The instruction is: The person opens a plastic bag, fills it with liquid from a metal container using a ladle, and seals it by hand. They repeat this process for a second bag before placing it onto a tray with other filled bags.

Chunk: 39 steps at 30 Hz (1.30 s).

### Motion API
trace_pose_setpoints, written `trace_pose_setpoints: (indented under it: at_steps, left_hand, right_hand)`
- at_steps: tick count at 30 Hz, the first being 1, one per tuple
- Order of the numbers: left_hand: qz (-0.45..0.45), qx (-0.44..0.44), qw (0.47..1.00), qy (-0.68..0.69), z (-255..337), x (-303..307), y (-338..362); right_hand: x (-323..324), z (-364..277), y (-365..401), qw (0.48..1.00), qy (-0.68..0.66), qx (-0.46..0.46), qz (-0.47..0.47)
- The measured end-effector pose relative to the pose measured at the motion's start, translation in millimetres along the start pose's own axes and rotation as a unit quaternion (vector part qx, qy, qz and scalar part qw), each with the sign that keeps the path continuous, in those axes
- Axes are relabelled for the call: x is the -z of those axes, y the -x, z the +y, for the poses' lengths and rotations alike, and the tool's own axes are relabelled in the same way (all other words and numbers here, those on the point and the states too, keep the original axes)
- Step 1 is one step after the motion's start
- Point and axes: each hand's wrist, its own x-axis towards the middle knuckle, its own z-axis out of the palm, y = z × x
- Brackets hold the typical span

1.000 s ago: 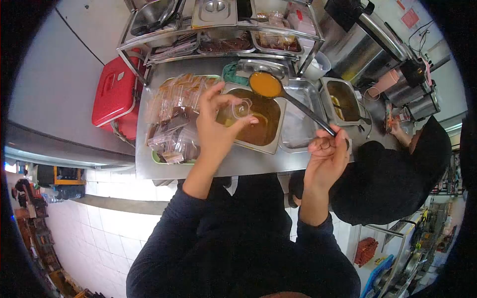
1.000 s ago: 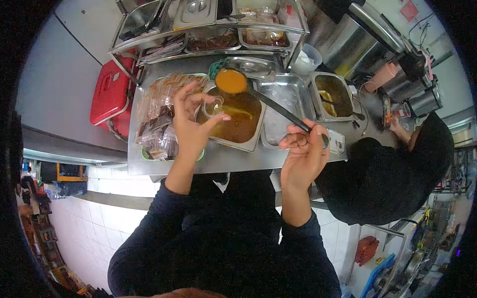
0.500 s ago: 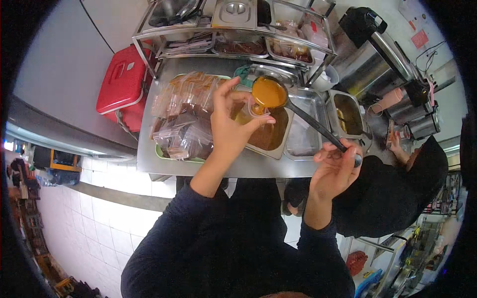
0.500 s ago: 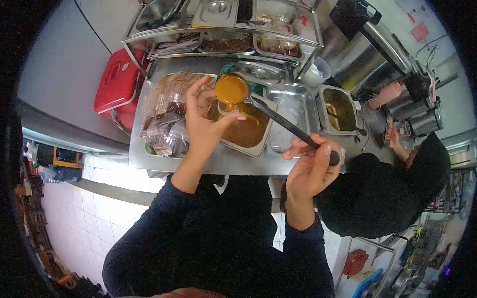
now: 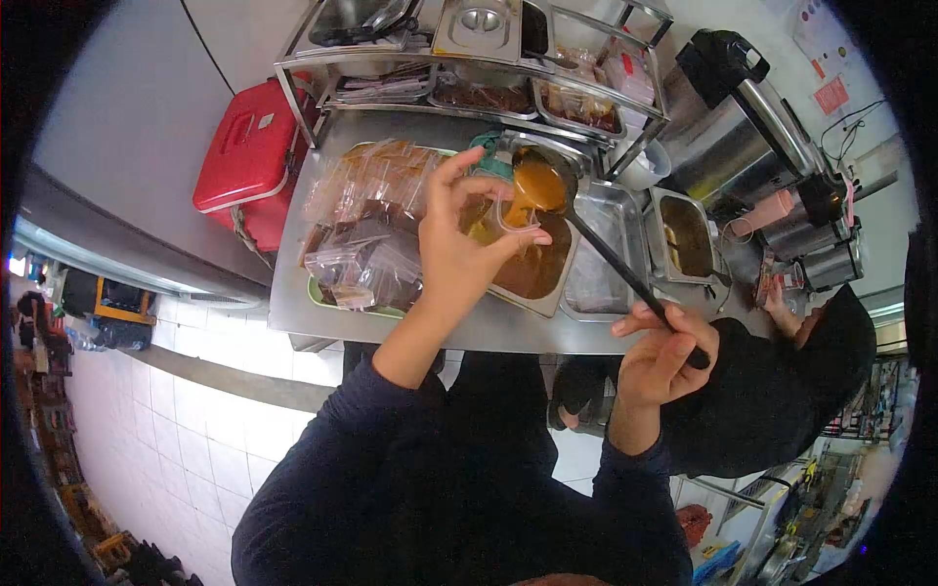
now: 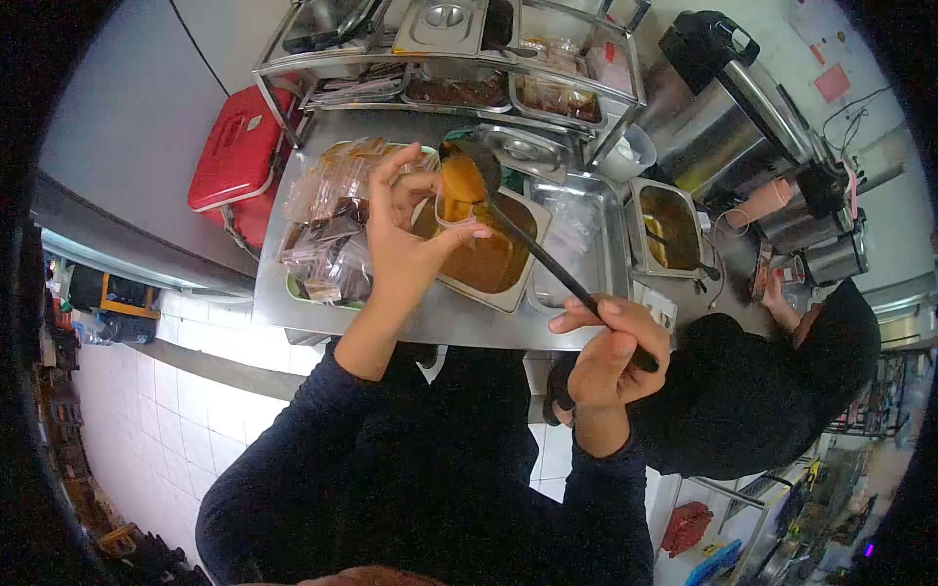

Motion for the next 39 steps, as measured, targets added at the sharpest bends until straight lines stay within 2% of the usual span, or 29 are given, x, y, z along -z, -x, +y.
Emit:
trace_pose_setpoints:
  at_steps: [6, 9, 11, 15, 21, 27, 30, 34, 37, 38, 39]
  left_hand:
    - [0.006, 0.003, 1.0, 0.011, 3.9, -0.1, -2.0]
    - [0.016, 0.004, 0.999, 0.031, 4.3, -1.7, -3.8]
    - [0.014, 0.028, 0.998, 0.056, 5.0, -1.2, -4.3]
    - [0.014, 0.026, 0.999, 0.016, -0.2, -0.9, -4.1]
    - [0.005, 0.02, 0.999, -0.031, 0.6, 0.9, -6.2]
    - [-0.012, 0.038, 0.998, -0.045, -0.6, 1.6, -1.6]
    - [-0.019, 0.054, 0.998, -0.039, -0.8, 2.6, 0.7]
    - [-0.027, 0.077, 0.997, -0.019, -2.7, 10.4, 3.4]
    - [-0.029, 0.118, 0.99, 0.067, 1.5, 12.5, 5.8]
    - [-0.031, 0.14, 0.984, 0.104, 3.8, 11.9, 8.3]
    - [-0.039, 0.15, 0.98, 0.127, 6.3, 10.7, 11.1]
  right_hand:
    - [6.9, 0.8, 1.3, 0.997, 0.036, 0.038, -0.057]
    - [13.9, -2.6, -5.2, 0.985, 0.072, 0.073, -0.142]
    - [11.4, -5.9, -6.6, 0.981, 0.117, 0.075, -0.137]
    - [10.2, -7.2, -8.7, 0.972, 0.159, 0.08, -0.155]
    - [9.3, 0.3, 0.4, 0.983, 0.117, 0.045, -0.134]
    - [-7.3, 20.0, 25.1, 0.997, 0.0, -0.069, 0.023]
    - [-19.4, 16.6, 25.7, 0.971, -0.076, -0.162, 0.16]
    - [-7.4, 27.0, 30.7, 0.919, -0.111, -0.248, 0.285]
    - [-7.2, 32.0, 38.0, 0.903, 0.019, -0.386, 0.187]
    - [-12.0, 32.0, 34.2, 0.882, 0.018, -0.437, 0.175]
    - [-17.7, 28.3, 29.5, 0.889, -0.018, -0.431, 0.154]
